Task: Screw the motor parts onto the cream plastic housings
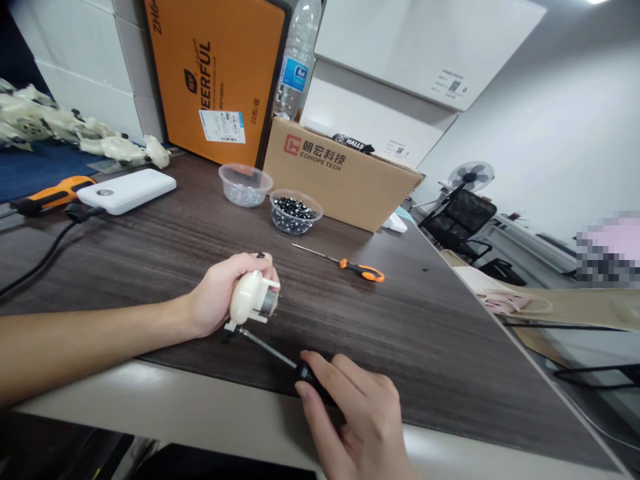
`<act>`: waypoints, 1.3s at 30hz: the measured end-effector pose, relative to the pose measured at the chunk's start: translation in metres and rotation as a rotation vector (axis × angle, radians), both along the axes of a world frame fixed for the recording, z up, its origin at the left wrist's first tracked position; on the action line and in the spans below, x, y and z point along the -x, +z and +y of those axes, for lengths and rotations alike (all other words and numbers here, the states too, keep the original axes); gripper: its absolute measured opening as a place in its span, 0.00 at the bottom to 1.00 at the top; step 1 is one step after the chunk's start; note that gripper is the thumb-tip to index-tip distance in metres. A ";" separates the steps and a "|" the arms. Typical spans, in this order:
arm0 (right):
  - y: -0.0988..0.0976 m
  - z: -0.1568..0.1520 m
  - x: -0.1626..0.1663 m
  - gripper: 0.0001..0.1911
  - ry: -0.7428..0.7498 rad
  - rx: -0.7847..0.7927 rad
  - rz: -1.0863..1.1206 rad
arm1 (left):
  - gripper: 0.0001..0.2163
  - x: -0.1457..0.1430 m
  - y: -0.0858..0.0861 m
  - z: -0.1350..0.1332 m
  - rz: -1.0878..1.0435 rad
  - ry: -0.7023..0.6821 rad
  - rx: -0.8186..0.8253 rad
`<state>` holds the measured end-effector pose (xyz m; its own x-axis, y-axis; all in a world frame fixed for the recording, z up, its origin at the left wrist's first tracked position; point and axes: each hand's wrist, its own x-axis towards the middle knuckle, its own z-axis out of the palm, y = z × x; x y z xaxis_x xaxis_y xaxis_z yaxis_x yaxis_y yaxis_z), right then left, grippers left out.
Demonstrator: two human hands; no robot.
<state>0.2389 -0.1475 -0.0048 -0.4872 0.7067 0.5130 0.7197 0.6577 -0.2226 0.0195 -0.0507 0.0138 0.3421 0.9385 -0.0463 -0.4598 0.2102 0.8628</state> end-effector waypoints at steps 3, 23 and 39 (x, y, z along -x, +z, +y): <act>0.000 -0.001 0.000 0.12 0.001 -0.005 -0.016 | 0.14 0.000 0.001 -0.001 -0.002 0.000 -0.007; 0.004 0.002 -0.013 0.11 -0.009 0.165 -0.046 | 0.12 -0.001 -0.004 -0.014 -0.016 -0.013 -0.018; 0.024 0.017 -0.005 0.25 -0.059 1.026 0.357 | 0.12 0.001 0.002 -0.023 -0.013 -0.009 -0.145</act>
<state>0.2434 -0.1301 0.0191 -0.3787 0.8966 -0.2298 0.5284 0.0056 -0.8490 0.0189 -0.0737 0.0161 0.3504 0.9319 0.0938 -0.4701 0.0884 0.8782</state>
